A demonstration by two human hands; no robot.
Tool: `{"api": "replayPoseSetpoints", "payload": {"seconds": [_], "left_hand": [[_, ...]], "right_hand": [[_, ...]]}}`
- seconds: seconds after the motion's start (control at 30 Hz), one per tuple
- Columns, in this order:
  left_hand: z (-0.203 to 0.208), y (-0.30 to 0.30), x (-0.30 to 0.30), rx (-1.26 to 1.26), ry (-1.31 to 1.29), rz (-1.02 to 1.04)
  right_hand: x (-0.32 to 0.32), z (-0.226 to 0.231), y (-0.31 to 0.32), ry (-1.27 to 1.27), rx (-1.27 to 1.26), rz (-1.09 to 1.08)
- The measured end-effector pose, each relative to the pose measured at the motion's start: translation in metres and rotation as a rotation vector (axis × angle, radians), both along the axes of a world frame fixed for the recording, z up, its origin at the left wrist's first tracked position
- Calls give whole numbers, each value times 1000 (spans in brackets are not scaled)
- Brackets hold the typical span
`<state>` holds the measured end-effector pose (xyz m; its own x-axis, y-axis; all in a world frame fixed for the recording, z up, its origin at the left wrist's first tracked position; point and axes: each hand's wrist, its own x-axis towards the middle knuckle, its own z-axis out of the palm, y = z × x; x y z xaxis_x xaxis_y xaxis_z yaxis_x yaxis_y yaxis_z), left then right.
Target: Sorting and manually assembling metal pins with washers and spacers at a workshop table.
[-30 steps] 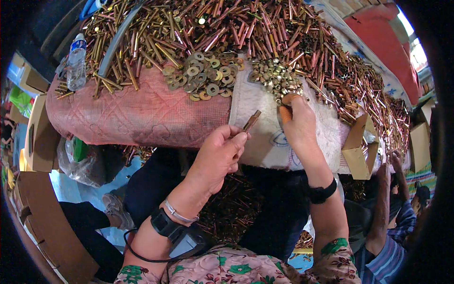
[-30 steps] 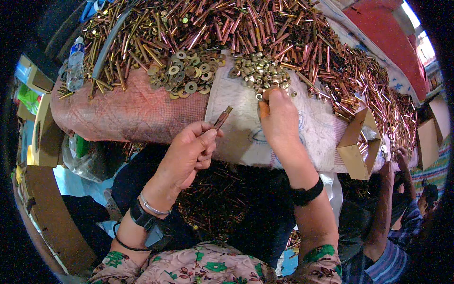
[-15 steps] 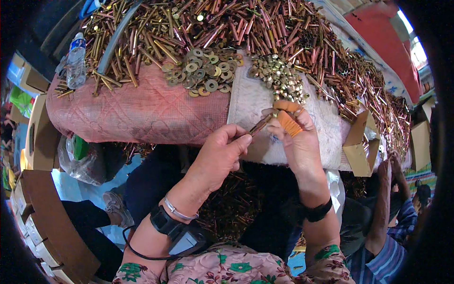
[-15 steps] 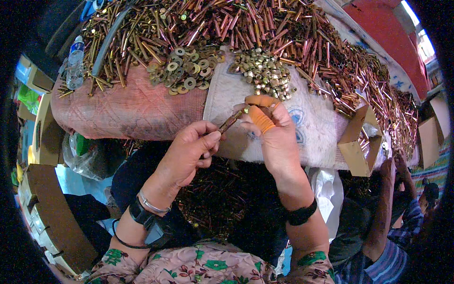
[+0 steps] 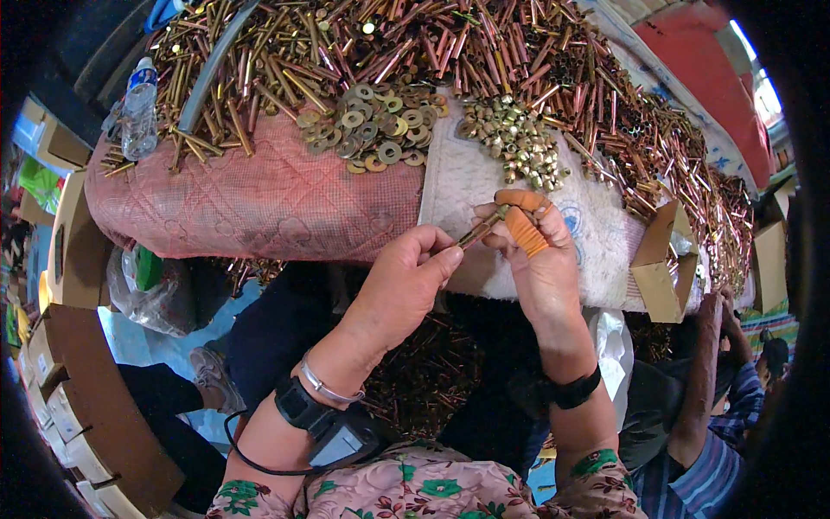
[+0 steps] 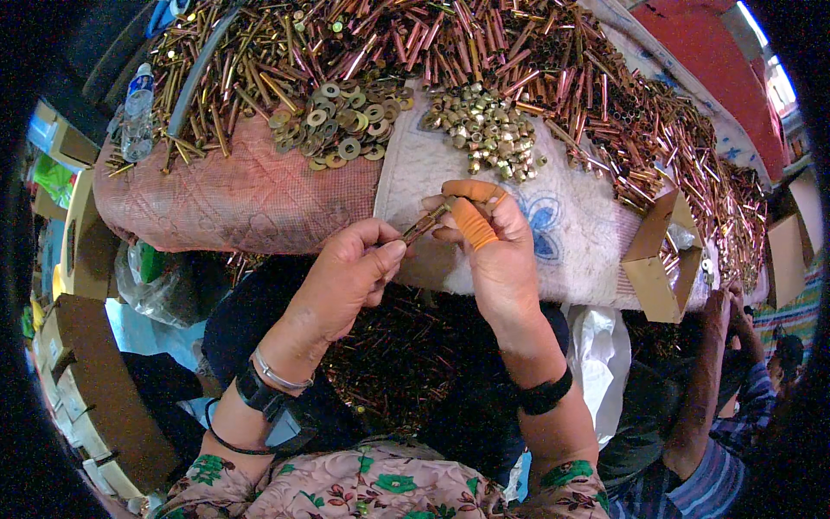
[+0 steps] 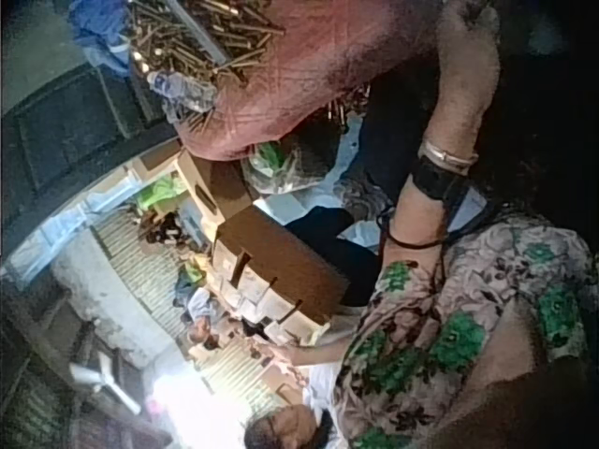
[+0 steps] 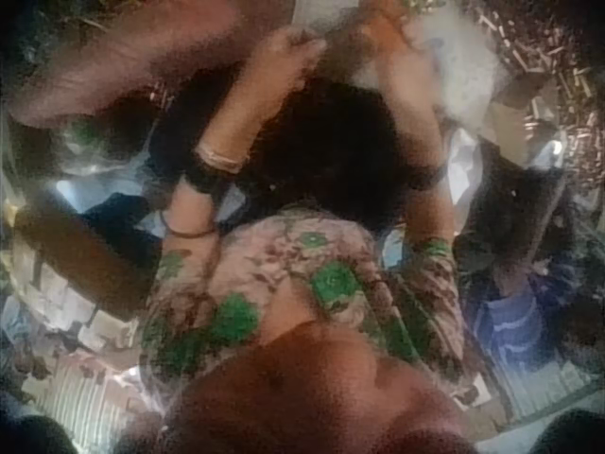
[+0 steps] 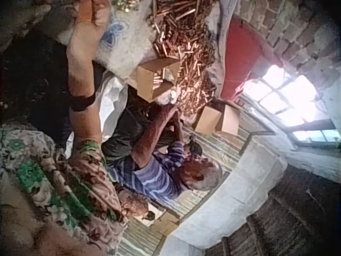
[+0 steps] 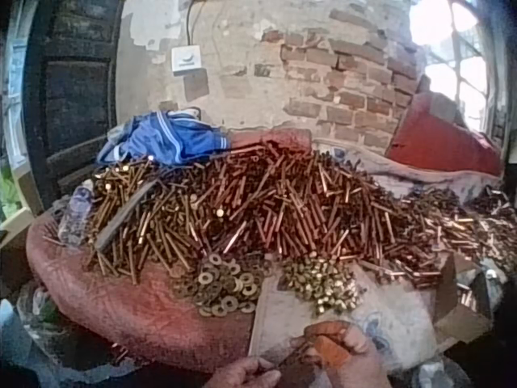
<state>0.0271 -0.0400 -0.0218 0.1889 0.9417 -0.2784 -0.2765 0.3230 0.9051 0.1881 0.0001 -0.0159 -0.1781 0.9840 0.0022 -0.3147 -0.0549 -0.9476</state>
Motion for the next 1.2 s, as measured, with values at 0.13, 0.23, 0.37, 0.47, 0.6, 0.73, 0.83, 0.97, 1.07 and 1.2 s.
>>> {"api": "replayPoseSetpoints", "payload": {"seconds": [0.13, 0.23, 0.37, 0.47, 0.6, 0.73, 0.83, 0.97, 1.07, 1.2], "left_hand": [[-1, -1, 0, 67, 137, 16], [5, -2, 0, 64, 173, 19], [6, -3, 0, 99, 239, 38], [5, -4, -1, 138, 295, 45], [5, -4, -2, 245, 386, 65], [5, -4, -1, 266, 474, 63], [8, -5, -3, 284, 532, 39], [7, -5, -2, 288, 530, 43], [6, -7, -3, 306, 493, 15], [14, -11, -4, 326, 573, -29]], "right_hand": [[-6, 3, -3, -16, -6, -18], [-2, -5, -3, -75, 7, -48], [-1, -4, -3, -60, 32, -56], [6, 0, 1, -158, -52, 25], [11, 1, 4, -110, -74, 95], [7, 8, 1, -114, -106, 67], [9, 5, 1, -162, -99, 79], [9, 4, 0, -220, -77, 61], [14, 9, -4, -201, -84, 83], [15, 5, -11, -232, -70, 41]]}}
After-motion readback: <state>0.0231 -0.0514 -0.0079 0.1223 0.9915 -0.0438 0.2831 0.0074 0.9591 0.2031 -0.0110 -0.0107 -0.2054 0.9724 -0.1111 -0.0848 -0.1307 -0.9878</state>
